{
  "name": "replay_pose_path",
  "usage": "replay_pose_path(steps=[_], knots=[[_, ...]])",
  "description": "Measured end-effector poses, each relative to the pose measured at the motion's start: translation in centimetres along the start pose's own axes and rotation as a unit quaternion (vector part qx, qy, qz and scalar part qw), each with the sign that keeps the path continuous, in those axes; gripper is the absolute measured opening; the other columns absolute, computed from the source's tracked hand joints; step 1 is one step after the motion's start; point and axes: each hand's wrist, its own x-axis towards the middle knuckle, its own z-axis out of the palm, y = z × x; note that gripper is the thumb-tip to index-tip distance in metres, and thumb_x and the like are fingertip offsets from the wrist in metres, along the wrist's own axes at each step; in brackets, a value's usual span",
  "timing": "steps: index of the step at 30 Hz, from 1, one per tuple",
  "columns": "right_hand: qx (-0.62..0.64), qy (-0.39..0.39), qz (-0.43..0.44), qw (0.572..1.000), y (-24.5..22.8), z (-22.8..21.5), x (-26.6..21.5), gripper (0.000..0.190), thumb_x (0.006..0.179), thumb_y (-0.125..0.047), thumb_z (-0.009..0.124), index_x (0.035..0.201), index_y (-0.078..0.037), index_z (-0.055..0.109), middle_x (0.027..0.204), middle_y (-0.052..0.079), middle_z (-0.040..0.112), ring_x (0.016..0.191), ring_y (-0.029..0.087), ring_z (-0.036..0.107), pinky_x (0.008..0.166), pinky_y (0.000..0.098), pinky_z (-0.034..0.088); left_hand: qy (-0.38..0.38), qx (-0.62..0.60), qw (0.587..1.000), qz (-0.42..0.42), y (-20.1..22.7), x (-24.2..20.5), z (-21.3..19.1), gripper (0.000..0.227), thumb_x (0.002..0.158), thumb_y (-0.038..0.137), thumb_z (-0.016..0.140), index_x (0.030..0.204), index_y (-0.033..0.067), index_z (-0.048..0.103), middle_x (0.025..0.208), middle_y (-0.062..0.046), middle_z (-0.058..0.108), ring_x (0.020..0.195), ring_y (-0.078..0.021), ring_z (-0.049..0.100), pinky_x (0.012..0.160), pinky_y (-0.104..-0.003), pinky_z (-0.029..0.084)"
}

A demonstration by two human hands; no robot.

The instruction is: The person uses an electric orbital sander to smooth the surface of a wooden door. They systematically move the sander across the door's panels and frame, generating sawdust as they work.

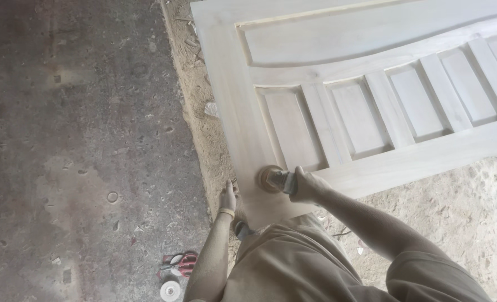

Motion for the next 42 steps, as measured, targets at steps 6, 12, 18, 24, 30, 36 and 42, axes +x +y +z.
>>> replay_pose_path(steps=[6,12,18,24,30,36,42], knots=[[-0.011,-0.001,-0.003,1.000,-0.6,-4.4,6.4,0.072,0.072,-0.032,0.077,0.127,-0.002,0.041,0.096,0.022,0.071,0.092,0.038,0.073,0.080,0.0475,0.061,0.081,0.092,0.991,0.043,3.2,1.6,4.6,0.077,0.104,0.061,0.035,0.153,0.0025,0.038,0.150,-0.028,0.045,0.140,-0.0406,0.044,0.115,-0.049,0.037],[-0.020,0.016,-0.044,0.999,-2.5,-9.3,15.6,0.076,0.069,-0.031,0.080,0.126,0.002,0.043,0.099,0.025,0.072,0.095,0.040,0.072,0.083,0.0476,0.060,0.130,0.232,0.961,-0.071,9.0,-0.6,6.9,0.070,0.099,0.056,0.036,0.153,0.0111,0.031,0.145,-0.022,0.052,0.119,-0.0395,0.063,0.096,-0.052,0.054],[-0.038,0.042,-0.071,0.996,-4.7,-14.9,27.8,0.087,0.069,-0.032,0.081,0.134,0.008,0.037,0.106,0.027,0.070,0.100,0.040,0.072,0.086,0.0451,0.061,0.151,0.290,0.938,-0.120,12.3,-1.6,7.5,0.067,0.100,0.059,0.036,0.148,0.0130,0.035,0.129,-0.019,0.065,0.103,-0.0372,0.073,0.082,-0.048,0.064],[-0.102,0.085,-0.124,0.983,-6.2,-20.3,41.1,0.080,0.072,-0.036,0.079,0.135,-0.001,0.046,0.118,0.031,0.062,0.105,0.040,0.068,0.090,0.0456,0.059,0.163,0.329,0.919,-0.144,10.6,-0.4,8.2,0.072,0.097,0.062,0.036,0.142,0.0072,0.041,0.131,-0.017,0.062,0.103,-0.0336,0.073,0.077,-0.043,0.066],[-0.074,0.100,-0.085,0.989,-7.8,-27.0,47.8,0.083,0.075,-0.038,0.080,0.137,0.002,0.044,0.124,0.030,0.059,0.108,0.039,0.066,0.090,0.0441,0.059,0.206,0.400,0.887,-0.104,7.4,1.0,8.5,0.072,0.095,0.064,0.042,0.136,0.0042,0.049,0.127,-0.018,0.064,0.108,-0.0315,0.070,0.080,-0.042,0.063],[-0.030,0.112,-0.011,0.993,-9.2,-32.0,51.4,0.097,0.075,-0.040,0.085,0.139,0.012,0.035,0.125,0.028,0.059,0.112,0.037,0.065,0.091,0.0413,0.059,0.192,0.385,0.895,-0.121,6.8,1.2,8.8,0.077,0.094,0.063,0.042,0.135,-0.0026,0.048,0.127,-0.022,0.062,0.115,-0.0324,0.066,0.076,-0.042,0.065],[-0.024,0.101,-0.019,0.994,-12.5,-34.2,52.4,0.097,0.076,-0.041,0.084,0.143,0.008,0.036,0.132,0.026,0.052,0.113,0.032,0.066,0.091,0.0383,0.062,0.141,0.408,0.883,-0.185,6.5,0.7,8.9,0.078,0.096,0.065,0.037,0.139,0.0013,0.047,0.129,-0.018,0.063,0.119,-0.0318,0.065,0.083,-0.040,0.064]])
